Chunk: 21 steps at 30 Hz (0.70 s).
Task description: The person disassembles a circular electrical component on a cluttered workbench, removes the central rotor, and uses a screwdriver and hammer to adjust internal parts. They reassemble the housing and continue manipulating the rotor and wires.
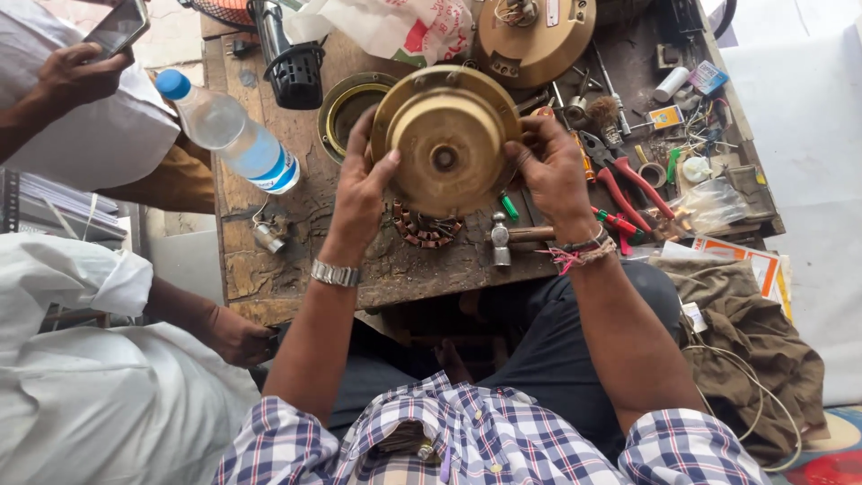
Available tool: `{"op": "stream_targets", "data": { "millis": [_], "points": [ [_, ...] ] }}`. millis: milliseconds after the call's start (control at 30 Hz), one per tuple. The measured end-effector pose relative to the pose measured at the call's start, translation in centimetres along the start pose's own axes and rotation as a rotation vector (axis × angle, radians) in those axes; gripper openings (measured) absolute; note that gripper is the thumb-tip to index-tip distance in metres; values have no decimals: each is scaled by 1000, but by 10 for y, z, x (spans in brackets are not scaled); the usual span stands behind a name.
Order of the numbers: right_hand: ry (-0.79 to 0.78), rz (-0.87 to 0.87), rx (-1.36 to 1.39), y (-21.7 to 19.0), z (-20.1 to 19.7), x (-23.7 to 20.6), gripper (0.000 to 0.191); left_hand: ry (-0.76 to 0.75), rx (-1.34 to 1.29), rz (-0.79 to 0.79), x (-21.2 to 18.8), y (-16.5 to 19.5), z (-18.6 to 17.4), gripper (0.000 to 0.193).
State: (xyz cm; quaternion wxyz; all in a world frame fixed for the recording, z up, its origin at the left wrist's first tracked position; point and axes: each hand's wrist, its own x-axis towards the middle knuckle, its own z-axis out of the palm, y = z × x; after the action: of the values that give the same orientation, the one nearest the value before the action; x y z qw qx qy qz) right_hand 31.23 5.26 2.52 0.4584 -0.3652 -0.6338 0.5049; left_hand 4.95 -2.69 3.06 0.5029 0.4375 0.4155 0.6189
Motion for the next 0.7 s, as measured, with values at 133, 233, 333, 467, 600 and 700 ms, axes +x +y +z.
{"op": "stream_targets", "data": {
  "millis": [133, 233, 333, 467, 600, 700],
  "points": [
    [238, -304, -184, -20, 4, -11, 15, -42, -176, -32, 19, 25, 1, 61],
    [266, -624, -457, -34, 6, -14, 19, -29, -508, -198, 31, 27, 0, 49],
    [158, -710, -543, -43, 5, -13, 27, -3, -699, -245, 33, 14, 3, 38],
    [79, -575, -657, -46, 1, -10, 50, 178, -645, -228, 21, -7, -1, 41],
    [125, -411, -797, -48, -5, -5, 74, 308, -613, -149, 9, -15, -18, 43],
    [91, -217, -668, -50, -11, -7, 71, 530, -628, -235, -6, -12, -34, 45]
  ]
}}
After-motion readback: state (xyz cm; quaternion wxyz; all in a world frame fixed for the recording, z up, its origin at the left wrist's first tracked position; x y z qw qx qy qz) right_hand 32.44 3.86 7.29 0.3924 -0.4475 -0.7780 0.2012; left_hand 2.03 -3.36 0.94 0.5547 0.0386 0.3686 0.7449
